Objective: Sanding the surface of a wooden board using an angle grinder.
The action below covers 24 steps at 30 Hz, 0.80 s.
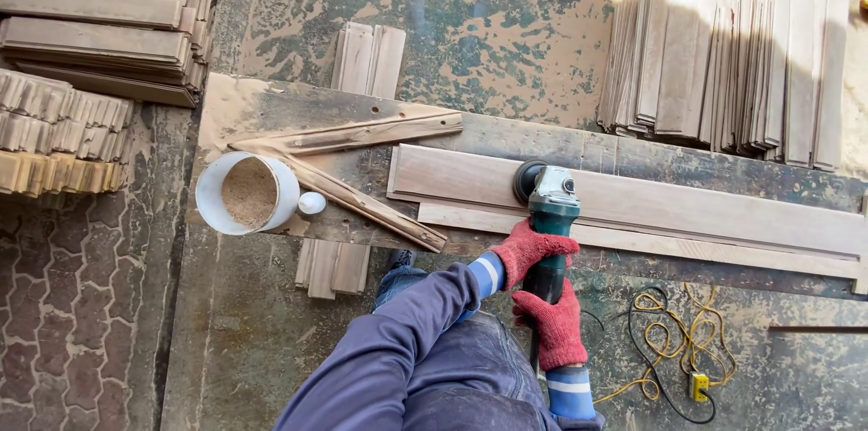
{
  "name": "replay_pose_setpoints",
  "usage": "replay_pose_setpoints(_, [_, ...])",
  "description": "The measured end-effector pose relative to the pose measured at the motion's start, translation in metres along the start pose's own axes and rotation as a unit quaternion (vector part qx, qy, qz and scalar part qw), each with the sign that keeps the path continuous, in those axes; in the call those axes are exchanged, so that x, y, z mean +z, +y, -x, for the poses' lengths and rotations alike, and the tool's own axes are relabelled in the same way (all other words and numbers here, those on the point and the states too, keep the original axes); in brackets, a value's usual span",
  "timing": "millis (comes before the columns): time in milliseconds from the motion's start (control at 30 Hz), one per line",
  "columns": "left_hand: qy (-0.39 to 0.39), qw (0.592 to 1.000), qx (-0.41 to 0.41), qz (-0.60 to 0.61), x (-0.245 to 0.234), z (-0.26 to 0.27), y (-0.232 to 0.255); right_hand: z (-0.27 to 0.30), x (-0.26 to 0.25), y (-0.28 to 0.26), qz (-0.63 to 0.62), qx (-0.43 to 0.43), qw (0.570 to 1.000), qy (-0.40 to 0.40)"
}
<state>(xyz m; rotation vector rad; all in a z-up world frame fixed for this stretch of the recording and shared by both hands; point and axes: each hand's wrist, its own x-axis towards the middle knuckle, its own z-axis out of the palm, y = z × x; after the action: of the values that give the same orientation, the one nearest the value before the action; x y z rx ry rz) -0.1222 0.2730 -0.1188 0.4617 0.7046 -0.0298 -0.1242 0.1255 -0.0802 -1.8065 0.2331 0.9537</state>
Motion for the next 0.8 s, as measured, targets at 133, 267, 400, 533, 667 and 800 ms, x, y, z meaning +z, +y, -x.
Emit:
replay_pose_setpoints(133, [-0.018,1.0,-0.001,-0.002,-0.001,-0.006,-0.002,-0.003,0.0,0.004,-0.021,-0.008,1.0,0.0])
replay_pose_setpoints(267, [-0.018,1.0,-0.012,0.003,-0.004,-0.009,-0.002,-0.007,0.001,0.007,-0.021,-0.002,1.0,0.0])
replay_pose_setpoints(400, [-0.005,1.0,-0.009,-0.002,-0.008,-0.01,0.001,-0.008,0.006,0.002,-0.002,0.002,1.0,-0.003])
replay_pose_setpoints(533, [0.004,1.0,0.0,-0.008,-0.012,-0.009,0.003,-0.013,0.006,0.006,-0.004,-0.002,1.0,-0.017])
replay_pose_setpoints(667, [-0.002,1.0,0.004,0.004,-0.014,-0.006,0.006,-0.008,0.011,-0.002,0.01,0.008,1.0,-0.021])
replay_pose_setpoints(800, [0.001,1.0,0.02,0.015,-0.018,0.005,0.014,-0.01,0.014,-0.003,0.019,0.011,0.999,-0.036])
